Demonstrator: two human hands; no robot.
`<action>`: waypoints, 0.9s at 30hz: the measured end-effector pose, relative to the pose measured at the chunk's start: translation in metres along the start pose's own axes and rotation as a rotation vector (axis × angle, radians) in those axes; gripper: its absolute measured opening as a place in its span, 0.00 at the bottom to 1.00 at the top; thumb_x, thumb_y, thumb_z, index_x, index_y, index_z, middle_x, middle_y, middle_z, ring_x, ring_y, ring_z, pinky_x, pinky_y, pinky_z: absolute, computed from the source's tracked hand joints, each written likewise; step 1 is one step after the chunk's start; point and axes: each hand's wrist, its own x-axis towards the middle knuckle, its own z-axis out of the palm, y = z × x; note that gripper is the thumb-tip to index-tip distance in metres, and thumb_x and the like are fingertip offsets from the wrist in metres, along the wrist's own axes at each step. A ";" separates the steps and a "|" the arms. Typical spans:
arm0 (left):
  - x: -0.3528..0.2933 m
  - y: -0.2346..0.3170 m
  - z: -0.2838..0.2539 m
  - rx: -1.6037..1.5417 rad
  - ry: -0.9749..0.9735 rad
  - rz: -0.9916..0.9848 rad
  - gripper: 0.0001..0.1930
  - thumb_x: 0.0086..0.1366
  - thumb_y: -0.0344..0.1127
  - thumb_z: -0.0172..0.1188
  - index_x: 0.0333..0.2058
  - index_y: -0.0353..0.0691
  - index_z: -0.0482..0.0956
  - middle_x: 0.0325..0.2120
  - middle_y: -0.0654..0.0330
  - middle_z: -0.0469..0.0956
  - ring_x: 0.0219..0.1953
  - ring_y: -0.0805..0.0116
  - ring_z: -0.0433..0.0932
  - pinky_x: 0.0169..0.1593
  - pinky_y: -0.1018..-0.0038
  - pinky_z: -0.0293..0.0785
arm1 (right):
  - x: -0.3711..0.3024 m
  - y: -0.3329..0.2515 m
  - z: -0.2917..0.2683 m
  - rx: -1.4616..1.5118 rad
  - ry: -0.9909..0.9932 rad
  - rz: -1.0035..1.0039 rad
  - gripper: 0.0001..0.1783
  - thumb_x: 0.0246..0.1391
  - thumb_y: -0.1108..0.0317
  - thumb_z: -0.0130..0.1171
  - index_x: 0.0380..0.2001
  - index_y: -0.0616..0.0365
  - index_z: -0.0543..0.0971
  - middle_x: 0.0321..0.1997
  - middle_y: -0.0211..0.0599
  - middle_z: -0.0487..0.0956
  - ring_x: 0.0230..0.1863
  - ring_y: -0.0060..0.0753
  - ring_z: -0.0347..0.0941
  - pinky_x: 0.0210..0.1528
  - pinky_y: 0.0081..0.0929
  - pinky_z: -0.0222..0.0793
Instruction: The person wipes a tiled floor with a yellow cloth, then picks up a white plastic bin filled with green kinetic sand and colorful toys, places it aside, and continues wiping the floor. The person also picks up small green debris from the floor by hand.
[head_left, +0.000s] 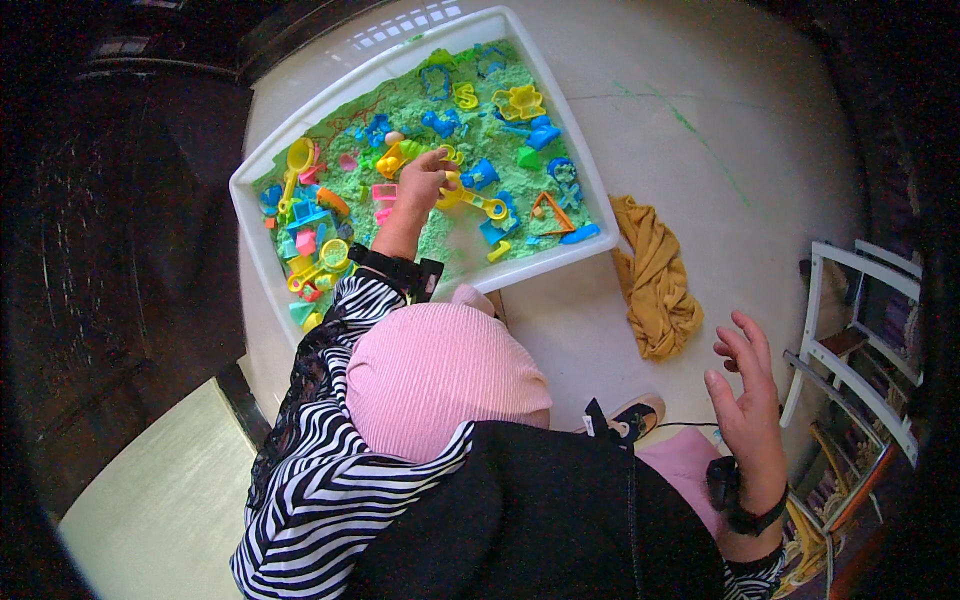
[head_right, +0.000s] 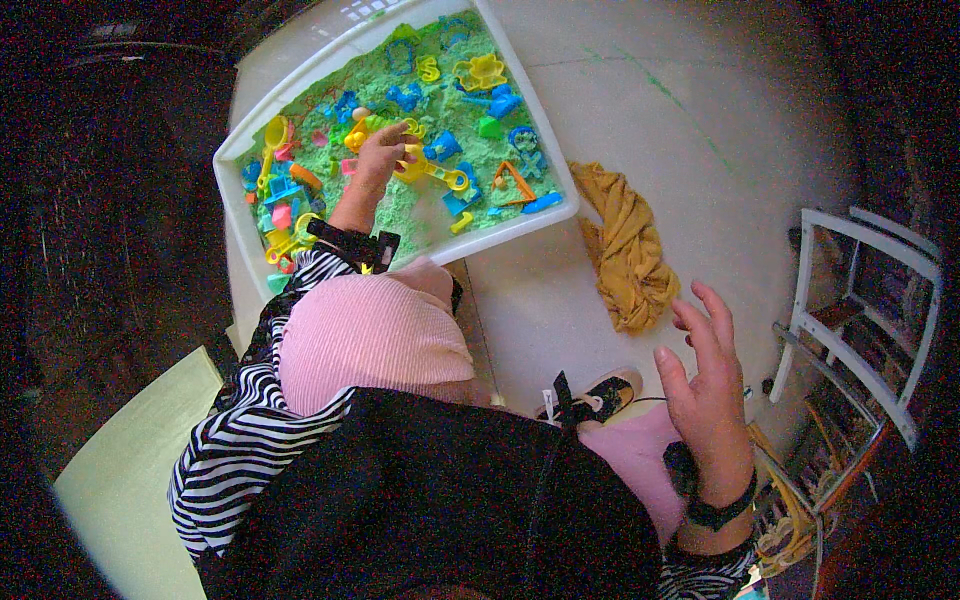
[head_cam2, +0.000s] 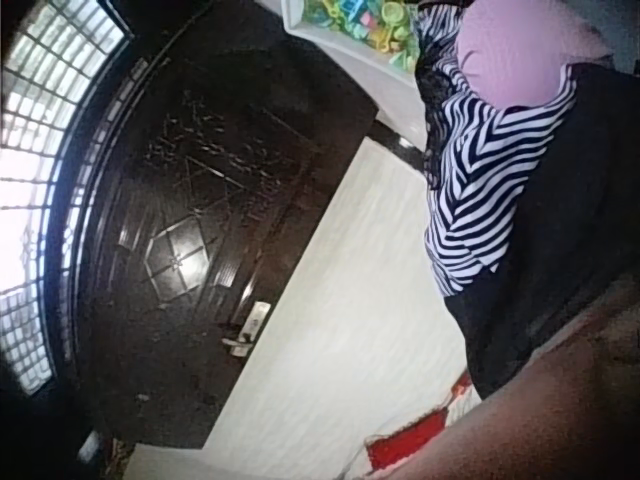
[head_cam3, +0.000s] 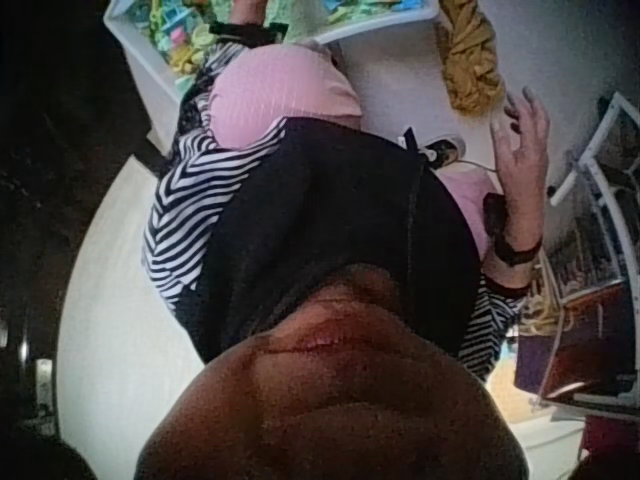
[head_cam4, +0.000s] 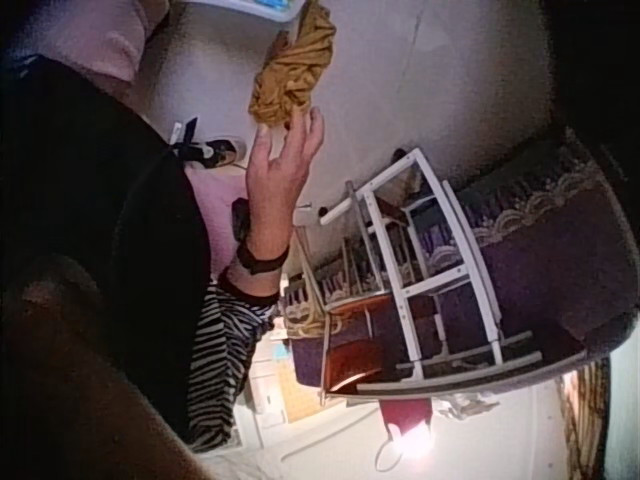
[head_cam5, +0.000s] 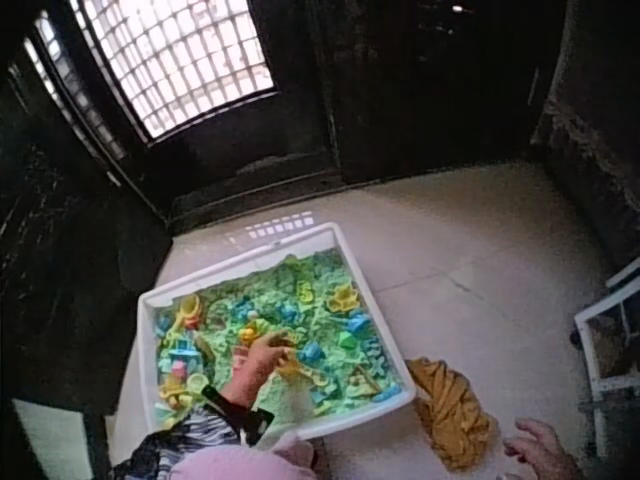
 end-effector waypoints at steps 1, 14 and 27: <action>0.000 -0.001 -0.001 -0.063 -0.007 -0.004 0.14 0.57 0.35 0.57 0.41 0.35 0.76 0.29 0.57 0.80 0.23 0.70 0.76 0.25 0.73 0.71 | 0.000 0.000 0.000 0.009 0.001 0.001 0.25 0.46 0.77 0.51 0.51 0.60 0.67 0.61 0.43 0.60 0.49 0.34 0.68 0.51 0.29 0.62; 0.010 -0.001 -0.008 0.424 0.102 -0.029 0.24 0.63 0.53 0.44 0.27 0.37 0.78 0.17 0.56 0.77 0.20 0.69 0.76 0.28 0.72 0.70 | 0.001 -0.002 0.000 0.026 -0.006 0.000 0.24 0.46 0.75 0.53 0.49 0.62 0.67 0.60 0.46 0.60 0.49 0.43 0.68 0.52 0.32 0.64; -0.001 0.020 -0.002 -0.521 -0.050 0.015 0.19 0.56 0.24 0.54 0.48 0.32 0.66 0.44 0.50 0.72 0.40 0.59 0.75 0.43 0.70 0.73 | 0.004 -0.003 0.002 0.061 -0.017 0.016 0.24 0.45 0.76 0.54 0.49 0.61 0.67 0.60 0.46 0.60 0.48 0.41 0.68 0.52 0.32 0.64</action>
